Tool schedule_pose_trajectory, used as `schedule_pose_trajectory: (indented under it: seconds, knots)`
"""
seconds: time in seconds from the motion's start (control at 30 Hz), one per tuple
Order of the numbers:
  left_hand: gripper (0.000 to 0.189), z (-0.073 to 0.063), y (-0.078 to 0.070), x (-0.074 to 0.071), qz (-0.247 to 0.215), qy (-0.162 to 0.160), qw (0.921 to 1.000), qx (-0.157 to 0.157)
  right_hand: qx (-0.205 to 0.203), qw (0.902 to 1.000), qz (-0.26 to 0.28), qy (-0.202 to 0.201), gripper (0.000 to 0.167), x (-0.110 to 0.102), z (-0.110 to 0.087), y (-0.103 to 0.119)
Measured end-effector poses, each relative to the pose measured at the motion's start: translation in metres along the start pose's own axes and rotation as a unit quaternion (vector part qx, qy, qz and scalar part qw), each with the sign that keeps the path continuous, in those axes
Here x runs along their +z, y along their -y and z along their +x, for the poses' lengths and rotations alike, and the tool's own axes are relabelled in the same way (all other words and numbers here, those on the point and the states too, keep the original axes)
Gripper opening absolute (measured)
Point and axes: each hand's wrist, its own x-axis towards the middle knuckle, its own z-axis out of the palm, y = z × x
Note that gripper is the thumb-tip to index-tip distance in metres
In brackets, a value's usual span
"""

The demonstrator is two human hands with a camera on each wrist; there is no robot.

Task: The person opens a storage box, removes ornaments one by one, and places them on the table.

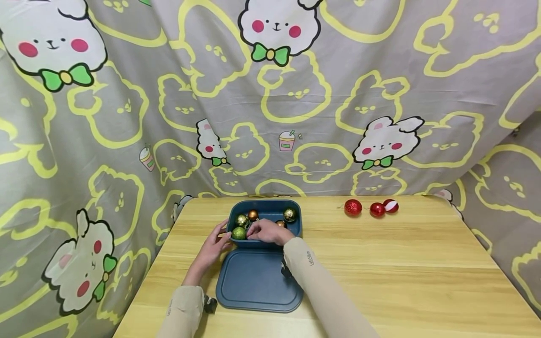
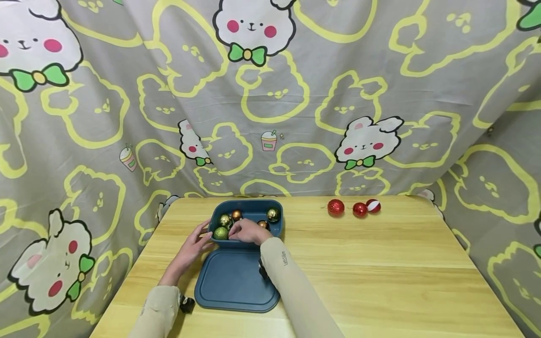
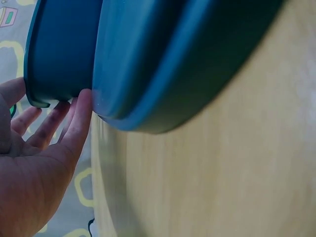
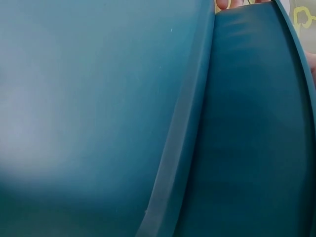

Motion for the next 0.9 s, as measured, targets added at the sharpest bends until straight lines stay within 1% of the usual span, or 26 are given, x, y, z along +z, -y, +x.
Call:
schedule_pose_trajectory:
  seconds: [0.2,0.37,0.6,0.73,0.9]
  knots:
    - [0.054,0.000,-0.002,0.000,-0.013,0.002,0.9999,-0.009,-0.001,0.9998,0.012,-0.013,0.010,-0.003,-0.002,0.003]
    - [0.056,-0.001,-0.004,0.000,-0.016,0.004,0.9998,-0.008,-0.007,0.9994,0.021,-0.027,0.009,-0.005,-0.006,0.006]
    - [0.058,-0.002,-0.003,0.001,-0.013,0.004,0.9999,-0.009,-0.037,0.9983,0.010,-0.045,0.014,-0.009,-0.011,0.006]
    - [0.057,-0.001,-0.003,0.001,-0.017,0.004,0.9998,-0.011,-0.042,0.9982,0.002,-0.043,0.016,-0.017,-0.019,0.009]
    - [0.058,-0.001,-0.002,0.000,-0.021,0.005,0.9997,-0.011,-0.055,0.9973,0.009,-0.047,0.016,-0.032,-0.029,0.011]
